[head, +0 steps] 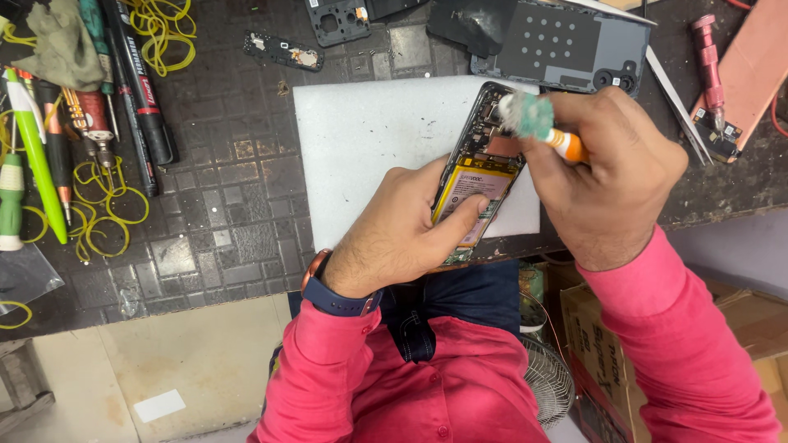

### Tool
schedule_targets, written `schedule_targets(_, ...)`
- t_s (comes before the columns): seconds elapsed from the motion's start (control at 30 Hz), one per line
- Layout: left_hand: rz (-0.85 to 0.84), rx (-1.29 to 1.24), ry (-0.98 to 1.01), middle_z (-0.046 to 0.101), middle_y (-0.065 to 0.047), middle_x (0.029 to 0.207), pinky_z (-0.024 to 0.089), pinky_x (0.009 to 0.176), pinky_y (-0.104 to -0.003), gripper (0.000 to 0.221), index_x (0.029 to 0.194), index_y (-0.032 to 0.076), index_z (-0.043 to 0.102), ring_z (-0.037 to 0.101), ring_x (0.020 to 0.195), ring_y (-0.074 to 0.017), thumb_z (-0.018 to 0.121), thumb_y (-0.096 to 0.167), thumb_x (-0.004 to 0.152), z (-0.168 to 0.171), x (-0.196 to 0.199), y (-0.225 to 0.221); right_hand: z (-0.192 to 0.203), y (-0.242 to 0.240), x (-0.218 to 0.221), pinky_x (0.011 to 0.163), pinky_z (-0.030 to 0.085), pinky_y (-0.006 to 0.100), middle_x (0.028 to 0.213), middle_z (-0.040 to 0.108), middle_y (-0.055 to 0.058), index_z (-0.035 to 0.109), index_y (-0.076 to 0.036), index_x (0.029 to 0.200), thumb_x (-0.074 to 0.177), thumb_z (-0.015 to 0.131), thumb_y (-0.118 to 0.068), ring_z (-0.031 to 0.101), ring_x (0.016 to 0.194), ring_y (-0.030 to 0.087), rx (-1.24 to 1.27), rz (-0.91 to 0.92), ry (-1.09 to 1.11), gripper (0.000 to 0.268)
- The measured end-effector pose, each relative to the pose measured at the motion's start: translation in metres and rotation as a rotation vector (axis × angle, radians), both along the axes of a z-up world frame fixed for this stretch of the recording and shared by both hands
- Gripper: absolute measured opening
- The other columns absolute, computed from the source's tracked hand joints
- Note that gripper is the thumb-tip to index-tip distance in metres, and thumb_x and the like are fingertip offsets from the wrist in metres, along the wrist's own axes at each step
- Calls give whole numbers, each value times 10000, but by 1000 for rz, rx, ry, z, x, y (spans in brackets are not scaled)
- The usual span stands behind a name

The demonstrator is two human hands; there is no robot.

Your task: The person scrapes adhesive residue from the inside of a disassembled smartphone chassis using a metal tool, then brushes the interior and the exposed battery and motherboard with a toothbrush. The work is performed on a cluttered workbench with other phone parts and tools visible.

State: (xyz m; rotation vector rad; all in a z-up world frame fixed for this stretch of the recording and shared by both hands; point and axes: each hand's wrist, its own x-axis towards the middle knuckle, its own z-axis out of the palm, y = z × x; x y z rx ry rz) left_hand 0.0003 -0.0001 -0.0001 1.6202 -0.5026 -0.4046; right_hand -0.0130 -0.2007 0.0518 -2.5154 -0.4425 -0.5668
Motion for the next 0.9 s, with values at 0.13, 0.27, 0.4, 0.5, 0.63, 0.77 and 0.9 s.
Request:
schedule_targets(0.13,2,11,31,790,-158,940,627,793,-355,292,1198,-7,646,814,887,-292,655,174,970,1,1,0,-4,-1,-1,654,497,322,912,632,92,678,-17,1136,1028,820,16,626,752,219,-63,-10,-55,182)
schedule_targets(0.27,7,29,20,780,-145,902,618,749,-351,291,1199,18,646,801,839,-295,659,182,960,2,1,0,-5,2,1,623,496,340,859,604,71,689,-37,1165,1032,866,-36,620,731,229,-322,-18,-190,221)
schedule_targets(0.4,-20,55,-28,768,-121,826,586,689,-346,199,1115,48,702,770,739,-288,656,177,972,4,3,0,-6,4,5,627,486,362,836,552,57,695,-36,1149,1004,883,-43,595,720,231,-413,-20,-272,238)
schedule_targets(0.5,-28,122,38,749,-91,743,572,637,-324,186,1073,61,729,745,638,-230,658,193,963,5,3,0,-8,4,6,566,459,351,797,550,62,700,-19,1100,944,887,-37,580,665,227,-415,-8,-284,244)
schedule_targets(0.63,-2,-2,69,757,-46,788,588,667,-294,229,1172,78,709,756,692,-152,626,172,981,8,2,0,-9,2,5,614,469,332,882,573,39,681,-26,1173,978,872,-47,589,734,207,-373,16,-258,274)
schedule_targets(0.77,-12,-7,107,754,-29,775,586,661,-278,235,1192,89,708,747,687,-117,617,175,993,9,1,0,-12,-1,4,585,465,315,865,568,25,651,-35,1172,980,889,-59,589,735,201,-347,12,-244,307)
schedule_targets(0.9,-21,-17,113,754,-29,769,587,661,-270,230,1188,88,718,747,684,-108,618,181,1003,8,1,0,-14,0,5,600,455,313,834,602,-16,597,-28,1124,963,895,-48,575,702,167,-263,31,-188,340)
